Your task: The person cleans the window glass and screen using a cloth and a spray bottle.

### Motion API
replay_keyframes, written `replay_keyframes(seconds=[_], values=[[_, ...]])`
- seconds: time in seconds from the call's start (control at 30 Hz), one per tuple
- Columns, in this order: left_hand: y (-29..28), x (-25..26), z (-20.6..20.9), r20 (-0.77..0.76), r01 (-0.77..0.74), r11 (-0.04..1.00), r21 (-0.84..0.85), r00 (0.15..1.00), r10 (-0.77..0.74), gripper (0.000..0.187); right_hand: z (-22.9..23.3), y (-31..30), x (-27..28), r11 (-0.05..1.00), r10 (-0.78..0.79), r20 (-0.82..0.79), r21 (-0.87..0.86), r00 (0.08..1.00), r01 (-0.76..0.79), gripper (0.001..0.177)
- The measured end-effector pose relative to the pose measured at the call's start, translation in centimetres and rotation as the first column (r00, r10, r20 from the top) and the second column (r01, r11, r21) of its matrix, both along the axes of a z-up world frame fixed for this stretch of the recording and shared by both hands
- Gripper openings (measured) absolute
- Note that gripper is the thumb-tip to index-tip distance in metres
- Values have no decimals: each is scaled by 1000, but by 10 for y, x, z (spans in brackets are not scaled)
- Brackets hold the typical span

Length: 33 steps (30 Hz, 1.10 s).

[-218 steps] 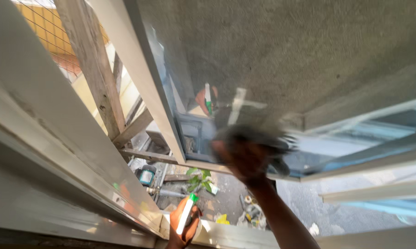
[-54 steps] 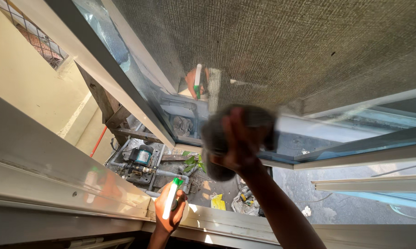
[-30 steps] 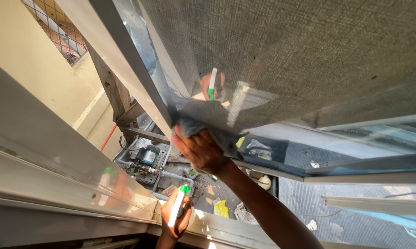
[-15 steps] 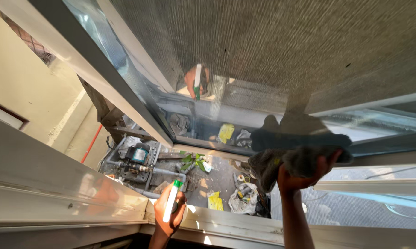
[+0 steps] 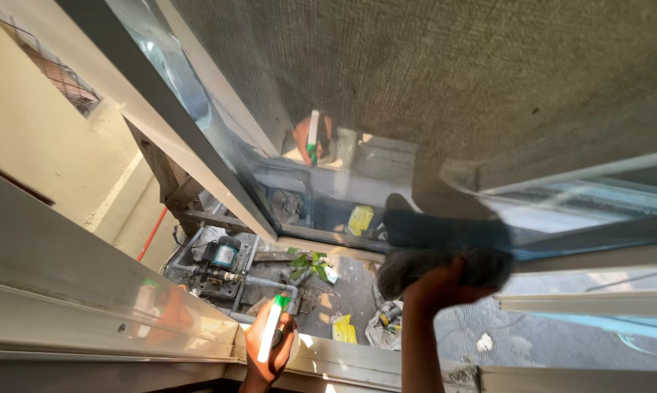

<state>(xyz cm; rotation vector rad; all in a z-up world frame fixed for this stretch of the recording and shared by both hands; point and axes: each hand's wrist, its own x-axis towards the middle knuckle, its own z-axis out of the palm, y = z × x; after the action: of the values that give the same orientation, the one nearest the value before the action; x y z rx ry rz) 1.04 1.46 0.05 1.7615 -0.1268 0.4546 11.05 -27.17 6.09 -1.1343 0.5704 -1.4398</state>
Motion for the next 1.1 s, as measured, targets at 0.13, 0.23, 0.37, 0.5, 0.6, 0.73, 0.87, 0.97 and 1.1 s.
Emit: replay_keyframes(seconds=[0.13, 0.23, 0.37, 0.5, 0.6, 0.73, 0.87, 0.97, 1.1], values=[[3, 7, -2, -66, 47, 999, -26, 997, -49, 44, 40, 7, 1, 776, -292, -12, -587, 956, 230, 78], [3, 8, 7, -58, 42, 999, -34, 997, -44, 39, 17, -21, 9, 657, -122, 44, -745, 992, 114, 81], [10, 2, 7, -53, 60, 997, -54, 997, -63, 40, -76, -52, -3, 407, -253, -124, -913, 960, -11, 85], [15, 1, 6, -81, 56, 997, -59, 995, -60, 38, -118, -61, -17, 413, -378, -301, -901, 876, -132, 83], [21, -6, 10, -5, 87, 993, -84, 996, -88, 47, -82, -44, -8, 647, -344, -286, -763, 894, 5, 67], [28, -4, 6, -32, 87, 995, -44, 996, -89, 44, -8, -9, -3, 657, -224, -43, -744, 974, 118, 69], [18, 1, 1, -120, -19, 1000, 2, 993, 19, 41, 13, 29, 20, 234, -182, 77, -965, 980, 119, 62], [16, 2, -5, 2, 40, 999, 33, 999, -41, 47, -17, 20, 22, -140, -176, 70, -989, 982, 45, 53], [18, 5, -3, 32, 140, 990, -4, 990, -140, 49, -69, 6, 23, -386, -250, -152, -890, 956, -243, 58]])
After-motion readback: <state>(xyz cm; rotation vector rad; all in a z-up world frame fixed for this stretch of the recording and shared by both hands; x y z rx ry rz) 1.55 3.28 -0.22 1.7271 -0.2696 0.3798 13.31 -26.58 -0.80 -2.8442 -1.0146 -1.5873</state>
